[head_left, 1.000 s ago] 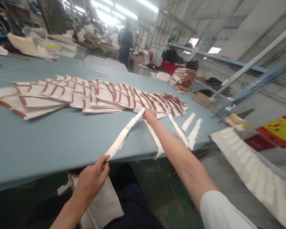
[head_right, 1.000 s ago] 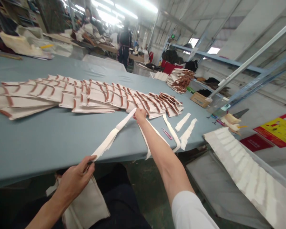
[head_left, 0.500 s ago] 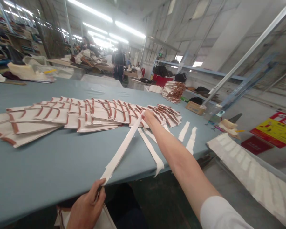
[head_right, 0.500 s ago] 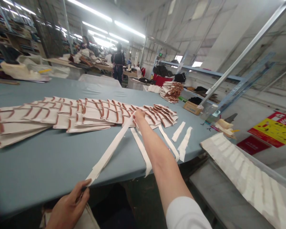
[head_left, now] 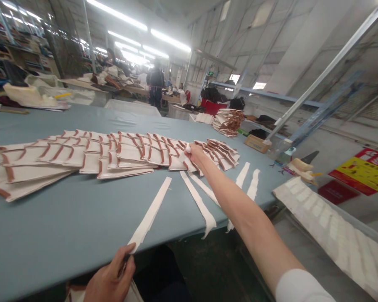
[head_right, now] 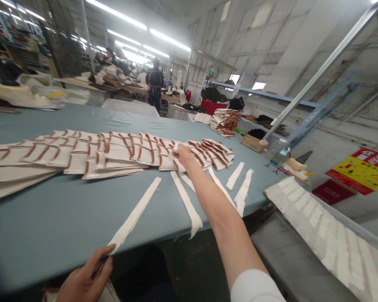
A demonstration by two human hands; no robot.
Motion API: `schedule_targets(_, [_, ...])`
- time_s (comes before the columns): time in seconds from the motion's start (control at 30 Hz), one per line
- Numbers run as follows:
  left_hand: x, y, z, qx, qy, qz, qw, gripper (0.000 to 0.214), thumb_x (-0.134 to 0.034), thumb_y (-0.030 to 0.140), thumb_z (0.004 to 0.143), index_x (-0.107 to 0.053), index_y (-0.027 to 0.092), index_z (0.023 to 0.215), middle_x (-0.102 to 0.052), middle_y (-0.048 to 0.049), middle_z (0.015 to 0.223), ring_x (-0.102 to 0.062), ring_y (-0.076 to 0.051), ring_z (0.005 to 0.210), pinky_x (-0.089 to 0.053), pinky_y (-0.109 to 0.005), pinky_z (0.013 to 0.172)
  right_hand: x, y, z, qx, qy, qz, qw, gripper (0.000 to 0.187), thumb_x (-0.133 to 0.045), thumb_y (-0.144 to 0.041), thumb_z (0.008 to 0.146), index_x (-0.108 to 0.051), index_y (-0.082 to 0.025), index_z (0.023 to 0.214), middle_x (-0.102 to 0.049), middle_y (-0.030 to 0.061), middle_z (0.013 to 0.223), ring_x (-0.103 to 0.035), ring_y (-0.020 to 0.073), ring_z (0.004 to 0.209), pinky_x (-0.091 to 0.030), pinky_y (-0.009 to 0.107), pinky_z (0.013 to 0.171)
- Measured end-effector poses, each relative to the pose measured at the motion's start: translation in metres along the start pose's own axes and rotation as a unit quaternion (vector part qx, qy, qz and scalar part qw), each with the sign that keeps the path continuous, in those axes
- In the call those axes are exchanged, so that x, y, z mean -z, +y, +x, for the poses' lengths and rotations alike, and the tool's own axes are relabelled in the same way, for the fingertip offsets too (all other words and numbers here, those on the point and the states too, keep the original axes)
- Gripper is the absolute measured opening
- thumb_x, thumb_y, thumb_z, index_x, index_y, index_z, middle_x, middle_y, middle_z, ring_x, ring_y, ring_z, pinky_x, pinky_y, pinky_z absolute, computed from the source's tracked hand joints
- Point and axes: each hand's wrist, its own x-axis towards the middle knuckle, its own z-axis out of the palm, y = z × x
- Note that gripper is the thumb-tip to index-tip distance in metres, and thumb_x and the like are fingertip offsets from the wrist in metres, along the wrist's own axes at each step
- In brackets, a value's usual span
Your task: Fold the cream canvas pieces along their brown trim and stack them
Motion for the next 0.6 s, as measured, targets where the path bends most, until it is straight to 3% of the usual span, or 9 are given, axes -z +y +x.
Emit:
schedule_targets(0.17, [0.012, 0.002, 0.007, 0.014, -0.032, -0.030, 0.999, 0.043, -0.059, 0.051, 0.100, -0.086, 0.033, 0.129, -0.073, 0.0059, 0.057, -0.073, -0.024, 0.049, -0.048, -0.029, 0.056, -0.016, 0.010, -0.065, -0.077, -0.115, -0.030, 0.990, 0.039, -0.077, -0.040, 0.111, -0.071, -0.017, 0.142, -0.074, 0.0122, 0.139, -0.077, 0.0267, 0.116, -0.070, 0.047, 0.097])
schedule_targets(0.23, [0.021, 0.007, 0.006, 0.021, -0.041, -0.048, 0.998, 0.049, -0.060, 0.053, 0.099, -0.085, 0.031, 0.135, -0.070, 0.0061, 0.056, -0.070, -0.024, 0.048, -0.047, -0.029, 0.057, -0.020, 0.014, -0.102, -0.098, -0.163, -0.030, 0.981, 0.032, -0.076, -0.039, 0.112, -0.073, -0.016, 0.134, -0.077, 0.0088, 0.124, -0.078, 0.0209, 0.099, -0.070, 0.037, 0.084])
schedule_targets(0.33, [0.033, 0.022, -0.001, 0.036, -0.032, -0.091, 0.995, 0.067, -0.058, 0.062, 0.100, -0.077, 0.022, 0.150, -0.062, 0.0070, 0.055, -0.063, -0.023, 0.049, -0.044, -0.030, 0.056, -0.024, 0.018, -0.163, -0.126, -0.236, -0.015, 0.963, 0.019, -0.070, -0.031, 0.116, -0.072, -0.014, 0.108, -0.072, -0.0005, 0.090, -0.067, 0.0107, 0.067, -0.059, 0.022, 0.059])
schedule_targets(0.4, [0.039, 0.037, -0.007, 0.044, -0.028, -0.131, 0.990, 0.077, -0.056, 0.070, 0.101, -0.072, 0.017, 0.156, -0.055, 0.0080, 0.056, -0.057, -0.021, 0.051, -0.042, -0.029, 0.056, -0.027, 0.021, -0.203, -0.146, -0.286, 0.000, 0.947, 0.029, -0.056, -0.021, 0.119, -0.066, -0.015, 0.093, -0.066, -0.0034, 0.074, -0.060, 0.0091, 0.056, -0.055, 0.019, 0.051])
schedule_targets(0.5, [0.043, 0.065, -0.016, 0.050, -0.059, -0.203, 0.976, 0.080, -0.061, 0.078, 0.099, -0.081, 0.013, 0.140, -0.045, 0.0089, 0.056, -0.046, -0.018, 0.050, -0.037, -0.029, 0.053, -0.030, 0.028, -0.255, -0.180, -0.348, 0.027, 0.920, 0.033, -0.051, -0.017, 0.119, -0.061, -0.017, 0.087, -0.064, -0.0042, 0.068, -0.058, 0.0090, 0.051, -0.057, 0.019, 0.049])
schedule_targets(0.6, [0.044, 0.087, -0.024, 0.069, -0.068, -0.263, 0.960, 0.078, -0.070, 0.079, 0.093, -0.086, 0.012, 0.128, -0.045, 0.0083, 0.057, -0.044, -0.016, 0.050, -0.036, -0.027, 0.050, -0.030, 0.038, -0.291, -0.213, -0.389, 0.053, 0.895, 0.031, -0.064, -0.025, 0.114, -0.058, -0.019, 0.085, -0.065, -0.0042, 0.070, -0.058, 0.0085, 0.052, -0.058, 0.019, 0.049])
